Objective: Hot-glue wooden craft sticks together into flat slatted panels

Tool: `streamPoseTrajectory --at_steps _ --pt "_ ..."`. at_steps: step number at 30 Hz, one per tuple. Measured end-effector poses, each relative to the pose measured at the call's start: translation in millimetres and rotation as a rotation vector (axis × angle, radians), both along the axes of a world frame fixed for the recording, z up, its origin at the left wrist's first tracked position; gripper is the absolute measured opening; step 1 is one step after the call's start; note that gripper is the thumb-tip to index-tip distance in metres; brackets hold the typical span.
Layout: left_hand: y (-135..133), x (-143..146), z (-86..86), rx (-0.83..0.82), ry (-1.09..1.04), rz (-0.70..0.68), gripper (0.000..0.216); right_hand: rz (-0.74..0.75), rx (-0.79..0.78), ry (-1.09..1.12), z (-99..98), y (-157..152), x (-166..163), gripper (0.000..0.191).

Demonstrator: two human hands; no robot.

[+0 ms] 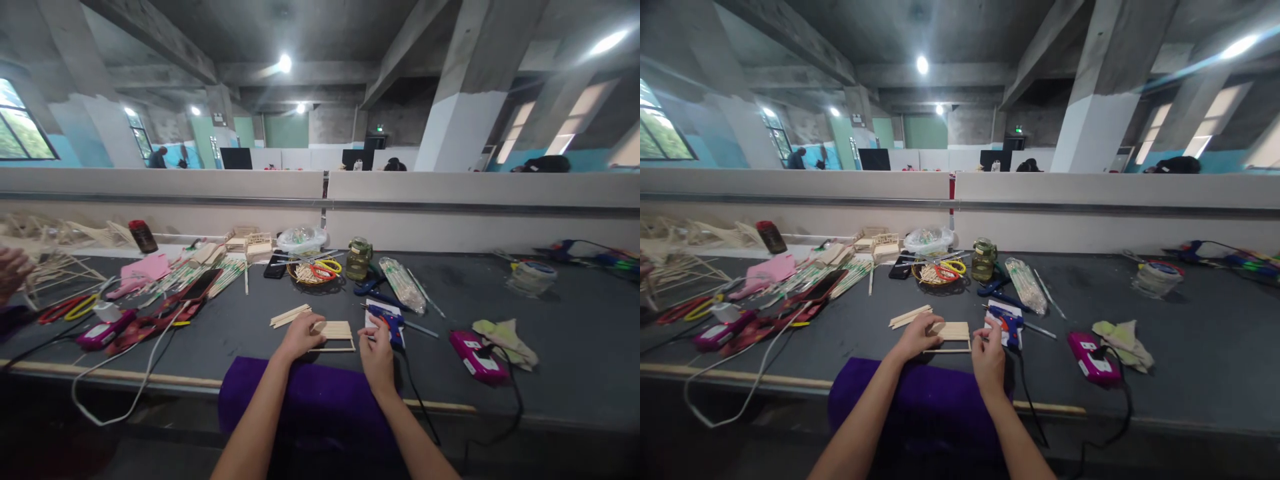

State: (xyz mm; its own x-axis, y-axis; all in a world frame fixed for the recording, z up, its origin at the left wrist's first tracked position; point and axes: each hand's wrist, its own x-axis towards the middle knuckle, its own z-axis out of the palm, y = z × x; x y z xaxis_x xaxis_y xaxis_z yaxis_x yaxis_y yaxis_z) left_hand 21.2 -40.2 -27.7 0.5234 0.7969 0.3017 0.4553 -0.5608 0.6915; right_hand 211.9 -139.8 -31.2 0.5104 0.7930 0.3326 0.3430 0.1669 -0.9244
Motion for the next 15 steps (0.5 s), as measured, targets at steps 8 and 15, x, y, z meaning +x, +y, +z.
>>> streamPoseTrajectory --at_steps 8,15 --pt "3 -1 2.0 -0.146 -0.368 0.148 0.026 0.067 0.067 -0.364 2.8 0 -1 0.029" --pt "10 -12 5.5 -0.169 -0.728 0.47 0.029 0.287 0.051 -1.027 14.5 0 -18 0.038"
